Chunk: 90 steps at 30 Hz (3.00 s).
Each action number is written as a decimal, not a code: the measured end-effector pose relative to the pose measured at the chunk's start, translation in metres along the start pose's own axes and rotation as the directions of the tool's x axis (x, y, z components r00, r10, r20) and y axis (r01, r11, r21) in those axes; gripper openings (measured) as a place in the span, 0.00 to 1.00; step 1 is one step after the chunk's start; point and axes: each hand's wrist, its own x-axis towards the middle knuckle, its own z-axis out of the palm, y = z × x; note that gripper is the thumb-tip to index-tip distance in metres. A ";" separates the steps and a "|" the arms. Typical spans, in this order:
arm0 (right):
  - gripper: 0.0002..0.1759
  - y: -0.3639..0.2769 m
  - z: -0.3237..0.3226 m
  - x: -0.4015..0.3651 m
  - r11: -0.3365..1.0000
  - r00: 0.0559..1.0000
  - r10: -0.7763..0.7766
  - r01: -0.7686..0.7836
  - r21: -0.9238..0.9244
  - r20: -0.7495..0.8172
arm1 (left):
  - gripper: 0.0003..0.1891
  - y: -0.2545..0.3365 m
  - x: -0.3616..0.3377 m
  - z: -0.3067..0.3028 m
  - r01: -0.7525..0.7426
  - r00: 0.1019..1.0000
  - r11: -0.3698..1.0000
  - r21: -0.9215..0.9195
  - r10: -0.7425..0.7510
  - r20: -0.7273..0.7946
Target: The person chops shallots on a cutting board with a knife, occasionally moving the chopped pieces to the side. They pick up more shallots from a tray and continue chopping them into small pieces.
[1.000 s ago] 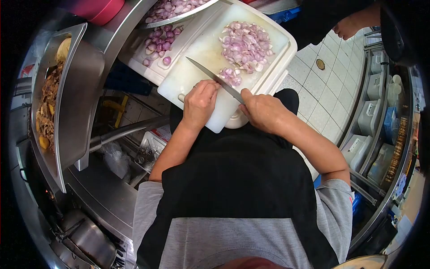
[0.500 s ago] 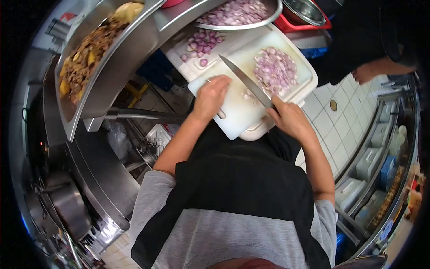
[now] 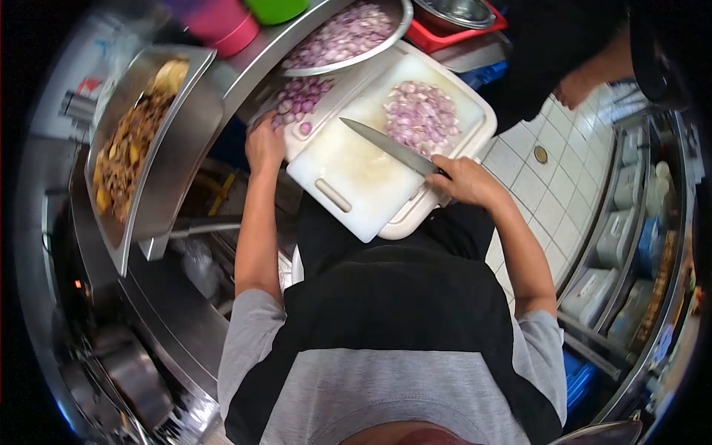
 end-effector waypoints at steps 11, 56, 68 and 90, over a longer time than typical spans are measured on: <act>0.21 0.012 -0.020 0.020 0.995 0.995 0.099 -0.098 -0.030 0.019 | 0.10 0.133 -0.065 -0.004 -0.087 0.955 0.843 -0.531 0.222 0.196; 0.16 -0.058 -0.033 0.010 0.991 0.988 0.049 -0.031 -0.128 0.146 | 0.07 0.139 -0.069 0.017 -0.073 0.967 0.802 -0.593 0.203 0.156; 0.17 -0.063 -0.026 0.015 0.988 0.989 0.081 -0.064 -0.138 0.123 | 0.06 0.141 -0.069 0.016 -0.083 0.972 0.796 -0.599 0.198 0.129; 0.18 -0.064 -0.023 0.019 0.989 0.990 0.069 -0.053 -0.135 0.119 | 0.06 0.142 -0.071 0.014 -0.046 0.970 0.790 -0.611 0.182 0.162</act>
